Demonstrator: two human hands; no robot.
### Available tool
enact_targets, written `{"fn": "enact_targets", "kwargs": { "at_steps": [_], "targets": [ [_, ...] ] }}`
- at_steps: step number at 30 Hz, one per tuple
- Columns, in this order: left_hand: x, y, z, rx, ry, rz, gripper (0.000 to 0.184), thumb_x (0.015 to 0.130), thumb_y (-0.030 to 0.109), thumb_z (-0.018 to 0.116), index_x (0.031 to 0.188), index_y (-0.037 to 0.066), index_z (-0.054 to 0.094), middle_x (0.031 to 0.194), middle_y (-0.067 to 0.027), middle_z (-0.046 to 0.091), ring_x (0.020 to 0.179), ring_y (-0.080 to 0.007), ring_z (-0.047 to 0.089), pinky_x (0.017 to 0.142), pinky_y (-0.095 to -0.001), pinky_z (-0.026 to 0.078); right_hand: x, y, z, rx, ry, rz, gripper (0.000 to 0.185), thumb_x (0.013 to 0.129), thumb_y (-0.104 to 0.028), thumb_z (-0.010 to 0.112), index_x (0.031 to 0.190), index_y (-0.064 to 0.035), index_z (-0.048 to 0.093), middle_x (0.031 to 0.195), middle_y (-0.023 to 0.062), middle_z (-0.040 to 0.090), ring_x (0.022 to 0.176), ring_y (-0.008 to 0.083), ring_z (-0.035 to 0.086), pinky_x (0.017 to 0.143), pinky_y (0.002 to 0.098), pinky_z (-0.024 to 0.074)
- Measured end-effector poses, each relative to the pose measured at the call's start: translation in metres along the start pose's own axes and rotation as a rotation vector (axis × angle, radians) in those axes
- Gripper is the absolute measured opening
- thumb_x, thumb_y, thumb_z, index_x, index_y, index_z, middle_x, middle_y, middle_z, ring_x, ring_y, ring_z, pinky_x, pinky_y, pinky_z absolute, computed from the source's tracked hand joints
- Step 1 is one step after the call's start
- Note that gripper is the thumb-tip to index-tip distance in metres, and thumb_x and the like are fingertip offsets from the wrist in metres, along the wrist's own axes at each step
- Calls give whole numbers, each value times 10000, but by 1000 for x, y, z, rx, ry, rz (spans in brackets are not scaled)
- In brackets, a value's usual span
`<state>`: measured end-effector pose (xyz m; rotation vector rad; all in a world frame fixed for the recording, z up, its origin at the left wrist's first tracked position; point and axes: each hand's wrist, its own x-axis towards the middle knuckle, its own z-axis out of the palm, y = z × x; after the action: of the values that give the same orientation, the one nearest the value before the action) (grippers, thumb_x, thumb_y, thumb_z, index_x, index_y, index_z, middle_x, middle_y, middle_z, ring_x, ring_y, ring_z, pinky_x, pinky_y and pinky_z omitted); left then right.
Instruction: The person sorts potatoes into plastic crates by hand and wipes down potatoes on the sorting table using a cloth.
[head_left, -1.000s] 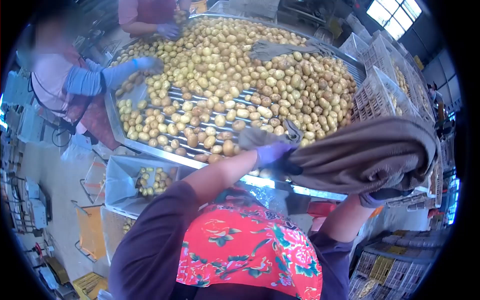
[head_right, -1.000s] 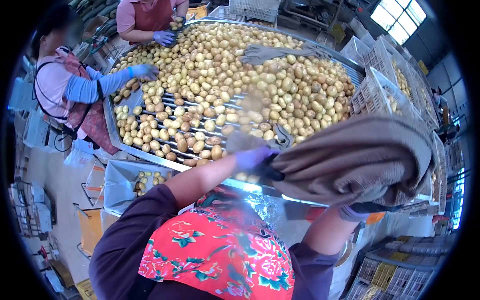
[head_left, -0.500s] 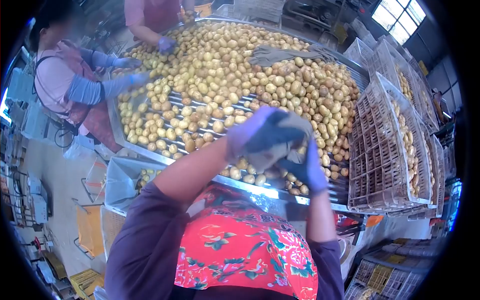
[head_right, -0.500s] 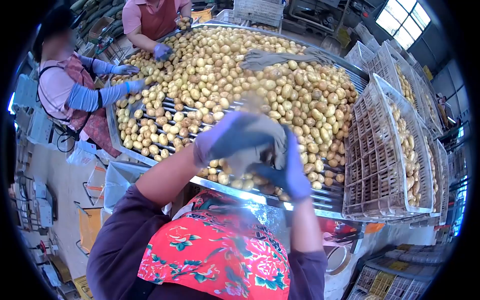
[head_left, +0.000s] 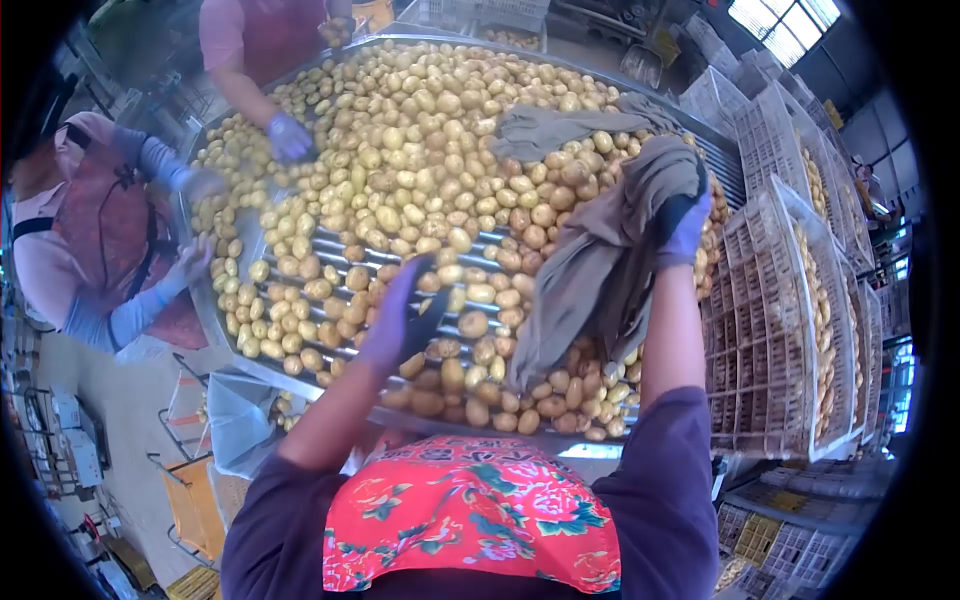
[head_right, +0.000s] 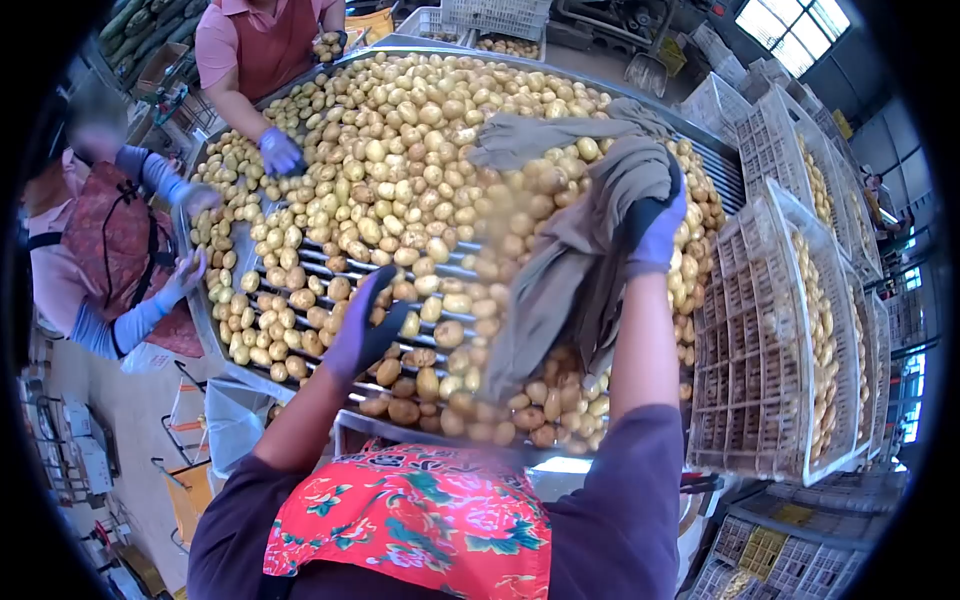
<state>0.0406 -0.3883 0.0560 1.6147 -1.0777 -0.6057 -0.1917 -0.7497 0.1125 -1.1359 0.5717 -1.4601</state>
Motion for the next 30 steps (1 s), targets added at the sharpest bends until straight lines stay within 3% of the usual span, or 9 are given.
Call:
{"fn": "enact_targets", "kwargs": {
  "at_steps": [2,4,5,6,10,15,17,23,30],
  "targets": [
    [-21,-55,-45,392,172,-24,531,879,220,635,1317,-6,438,1250,-214,535,1164,-341,526,984,-419,420,32,68,-13,-517,-59,118,365,908,-148,491,1257,-55,546,1223,99,580,1123,228,541,1000,360,389],
    [-68,-108,-92,526,348,-197,536,857,214,649,1295,-27,454,1266,-231,527,1215,-380,472,1035,-438,359,10,119,25,-1939,-243,-2,440,883,-228,460,1315,-158,511,1353,84,510,1235,247,475,1060,435,304],
    [-88,-129,-117,712,349,-209,536,836,187,665,1282,-34,467,1286,-238,506,1212,-395,465,1032,-449,359,3,161,39,-1818,-102,-384,470,832,-193,477,1299,-214,524,1346,74,514,1235,247,466,1042,514,274],
    [-108,-136,-132,752,417,-182,513,808,155,685,1246,-39,501,1258,-239,527,1179,-407,488,1013,-459,377,-4,164,71,-1532,-174,-301,492,832,-168,457,1314,-250,513,1349,64,509,1230,251,468,1023,551,274],
    [-122,-130,-133,784,531,-301,397,814,59,664,1190,-18,562,1269,-211,528,1165,-381,506,972,-437,418,-63,216,148,-1631,-259,-306,586,739,-208,594,1319,-208,509,1405,119,427,1282,335,375,1022,533,281],
    [-67,-123,-98,623,464,-141,435,859,34,624,1277,0,508,1289,-173,525,1214,-310,489,1037,-391,369,-134,166,196,-1396,-823,-115,560,679,-203,664,1227,-173,552,1208,135,522,1214,351,423,1000,529,306],
    [-50,-105,-87,236,363,-313,546,860,76,627,1355,4,407,1305,-170,519,1219,-266,489,1012,-378,393,-175,179,187,-1203,-856,-417,484,712,-217,665,1177,-131,562,1119,114,550,1141,305,484,983,469,353],
    [-15,-56,-65,-28,60,-133,876,728,109,787,1423,7,262,1375,-150,408,1257,-274,417,1042,-398,355,-203,161,241,-539,-1294,75,417,883,-145,536,1278,-23,486,1231,127,543,1141,253,522,999,372,403],
    [130,21,-67,-97,297,268,518,801,134,625,1285,32,468,1259,-141,525,1178,-281,501,992,-395,397,-97,95,232,-337,-845,317,457,882,-109,552,1320,-23,457,1297,141,516,1171,271,523,1018,391,416]
  ]
}}
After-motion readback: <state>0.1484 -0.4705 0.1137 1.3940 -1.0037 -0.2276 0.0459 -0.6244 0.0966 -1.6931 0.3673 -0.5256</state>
